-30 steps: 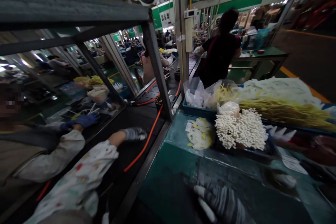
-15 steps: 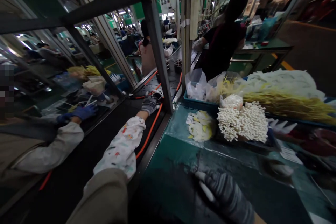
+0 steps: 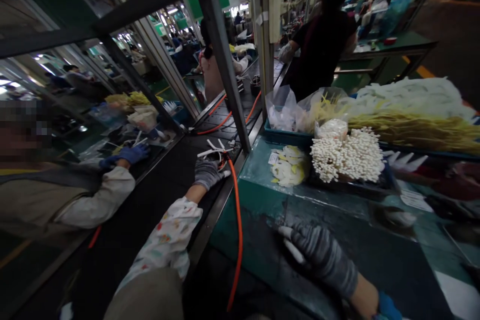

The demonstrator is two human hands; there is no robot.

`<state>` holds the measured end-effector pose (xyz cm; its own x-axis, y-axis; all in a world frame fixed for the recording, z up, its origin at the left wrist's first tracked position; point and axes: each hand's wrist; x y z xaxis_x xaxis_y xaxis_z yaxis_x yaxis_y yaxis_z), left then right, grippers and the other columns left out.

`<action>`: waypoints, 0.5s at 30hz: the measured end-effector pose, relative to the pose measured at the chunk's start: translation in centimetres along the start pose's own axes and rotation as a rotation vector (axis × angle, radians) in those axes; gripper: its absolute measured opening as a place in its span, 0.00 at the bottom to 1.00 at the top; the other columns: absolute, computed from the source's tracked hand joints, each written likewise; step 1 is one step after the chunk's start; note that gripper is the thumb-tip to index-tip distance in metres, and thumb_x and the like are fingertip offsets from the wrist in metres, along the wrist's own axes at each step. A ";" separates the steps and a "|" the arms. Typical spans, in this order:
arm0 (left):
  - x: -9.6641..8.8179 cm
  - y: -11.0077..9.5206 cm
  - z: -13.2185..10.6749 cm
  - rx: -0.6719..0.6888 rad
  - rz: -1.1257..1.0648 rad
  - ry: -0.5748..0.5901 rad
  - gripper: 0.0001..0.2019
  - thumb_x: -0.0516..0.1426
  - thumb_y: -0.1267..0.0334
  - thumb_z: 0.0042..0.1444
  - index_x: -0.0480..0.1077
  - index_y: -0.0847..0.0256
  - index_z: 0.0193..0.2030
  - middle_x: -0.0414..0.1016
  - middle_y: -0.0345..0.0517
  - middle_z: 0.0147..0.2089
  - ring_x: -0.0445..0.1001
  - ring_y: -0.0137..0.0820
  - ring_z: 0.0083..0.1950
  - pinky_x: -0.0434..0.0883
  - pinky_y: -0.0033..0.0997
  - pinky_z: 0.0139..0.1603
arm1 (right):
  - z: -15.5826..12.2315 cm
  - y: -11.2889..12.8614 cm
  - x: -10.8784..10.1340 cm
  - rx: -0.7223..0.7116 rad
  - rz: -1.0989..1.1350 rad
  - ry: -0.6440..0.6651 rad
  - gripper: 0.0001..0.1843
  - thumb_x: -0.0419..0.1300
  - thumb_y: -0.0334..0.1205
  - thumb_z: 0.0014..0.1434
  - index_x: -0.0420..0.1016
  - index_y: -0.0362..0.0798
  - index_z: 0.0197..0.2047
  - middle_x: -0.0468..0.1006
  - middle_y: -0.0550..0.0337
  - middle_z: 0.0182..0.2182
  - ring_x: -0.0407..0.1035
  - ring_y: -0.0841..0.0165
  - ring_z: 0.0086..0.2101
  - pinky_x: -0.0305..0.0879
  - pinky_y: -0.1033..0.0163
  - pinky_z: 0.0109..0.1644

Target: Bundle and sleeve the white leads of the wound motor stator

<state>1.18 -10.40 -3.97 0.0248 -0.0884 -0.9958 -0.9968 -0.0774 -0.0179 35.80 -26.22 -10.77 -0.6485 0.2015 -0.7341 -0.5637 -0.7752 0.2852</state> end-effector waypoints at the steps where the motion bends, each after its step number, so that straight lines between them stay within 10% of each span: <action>1: 0.0 0.2 -0.9 -0.008 -0.011 -0.008 0.26 0.68 0.43 0.61 0.79 0.63 0.55 0.80 0.60 0.59 0.77 0.53 0.63 0.70 0.61 0.69 | 0.1 0.2 0.0 0.025 0.041 0.026 0.17 0.54 0.32 0.73 0.84 0.49 0.52 0.89 0.56 0.35 0.81 0.66 0.28 0.73 0.64 0.30; 4: -0.3 1.0 -3.8 -0.016 -0.092 -0.033 0.25 0.71 0.47 0.52 0.82 0.63 0.51 0.84 0.63 0.54 0.79 0.61 0.61 0.71 0.60 0.67 | 0.5 1.3 0.4 0.167 0.227 0.061 0.18 0.54 0.36 0.74 0.84 0.51 0.56 0.90 0.54 0.41 0.85 0.64 0.37 0.82 0.62 0.41; 9: 0.1 0.9 -8.8 0.067 -0.346 -0.019 0.25 0.65 0.52 0.60 0.77 0.61 0.61 0.84 0.53 0.55 0.84 0.42 0.52 0.80 0.40 0.56 | 1.4 6.0 1.8 0.454 0.766 0.280 0.27 0.58 0.49 0.73 0.73 0.50 0.71 0.83 0.45 0.60 0.81 0.55 0.57 0.79 0.44 0.64; 15: 1.8 -4.5 -13.1 0.443 -0.371 -0.072 0.35 0.72 0.47 0.53 0.74 0.58 0.65 0.80 0.55 0.64 0.78 0.48 0.65 0.74 0.51 0.70 | 0.6 12.0 2.4 0.875 1.520 0.289 0.32 0.57 0.71 0.69 0.77 0.51 0.55 0.79 0.60 0.31 0.77 0.66 0.32 0.80 0.60 0.38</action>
<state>6.73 -23.26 -4.48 0.3890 -0.0658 -0.9189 -0.8594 0.3334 -0.3877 27.14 -34.68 -8.73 -0.7609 -0.4973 0.4169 0.2458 0.3737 0.8944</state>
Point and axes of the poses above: each hand's wrist, its own z-axis towards the middle knuckle, its own x-axis out of the palm, y = z × x
